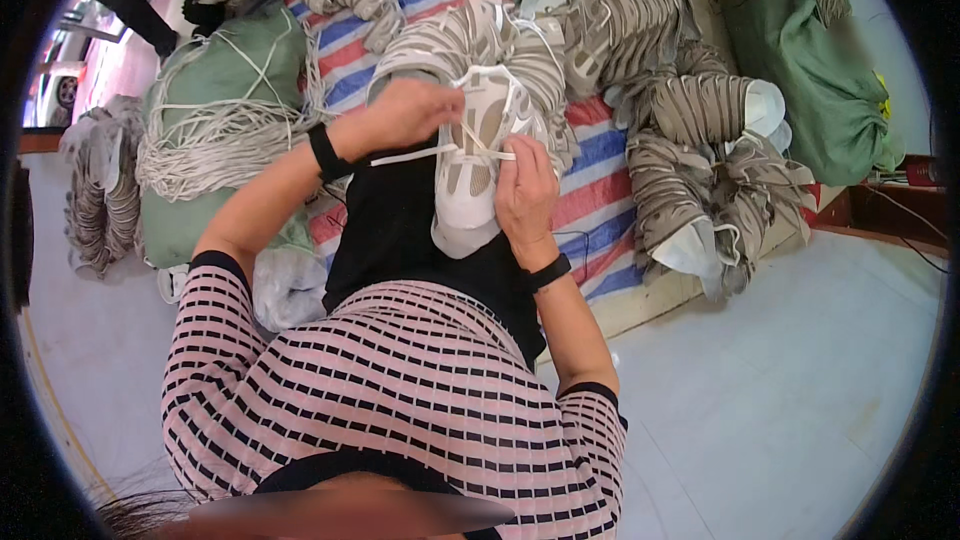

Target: Lacing white sneakers in a shoe manufacturing environment.

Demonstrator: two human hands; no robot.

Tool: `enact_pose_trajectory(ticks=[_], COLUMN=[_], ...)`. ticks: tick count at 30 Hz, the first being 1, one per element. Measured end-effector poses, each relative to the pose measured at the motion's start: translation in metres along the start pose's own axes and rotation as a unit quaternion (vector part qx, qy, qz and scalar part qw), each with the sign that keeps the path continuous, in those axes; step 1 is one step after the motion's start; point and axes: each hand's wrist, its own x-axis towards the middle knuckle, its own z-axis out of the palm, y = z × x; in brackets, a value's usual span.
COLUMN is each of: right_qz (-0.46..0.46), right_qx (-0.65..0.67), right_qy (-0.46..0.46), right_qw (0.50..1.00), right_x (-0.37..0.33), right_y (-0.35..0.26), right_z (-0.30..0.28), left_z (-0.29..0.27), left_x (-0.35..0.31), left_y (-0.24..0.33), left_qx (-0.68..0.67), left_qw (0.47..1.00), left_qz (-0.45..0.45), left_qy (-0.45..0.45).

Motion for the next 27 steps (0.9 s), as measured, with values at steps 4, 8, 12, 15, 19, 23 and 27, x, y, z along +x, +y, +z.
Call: enact_pose_trajectory(ticks=[4, 8, 12, 15, 19, 23, 27], right_qz=[-0.036, -0.066, -0.059, -0.041, -0.043, -0.079, -0.091], right_qx=[-0.007, -0.017, -0.016, 0.009, 0.02, 0.027, -0.037], right_qy=[0.007, -0.003, -0.036, -0.079, -0.095, -0.142, -0.2], right_qw=[0.999, 0.998, 0.998, 0.996, 0.994, 0.986, 0.975], right_x=[-0.006, -0.006, 0.002, 0.015, 0.029, 0.037, 0.038], right_y=[0.004, 0.0, 0.003, -0.001, -0.009, -0.019, -0.028], right_z=[-0.002, -0.007, -0.015, -0.023, -0.02, -0.018, -0.019], left_z=[-0.033, -0.058, -0.05, -0.071, -0.081, -0.088, -0.091], left_x=[0.007, -0.001, -0.011, -0.013, -0.022, -0.024, -0.025], left_y=[-0.038, -0.055, -0.047, -0.025, -0.014, 0.003, -0.008], left_qx=[0.09, 0.055, 0.039, -0.163, -0.608, -0.718, -0.813], left_qw=[0.994, 0.995, 0.997, 0.978, 0.766, 0.682, 0.559], left_qz=[-0.03, -0.079, -0.043, -0.13, -0.206, -0.133, -0.111], left_qy=[0.045, 0.004, 0.057, -0.003, -0.033, 0.035, 0.121])
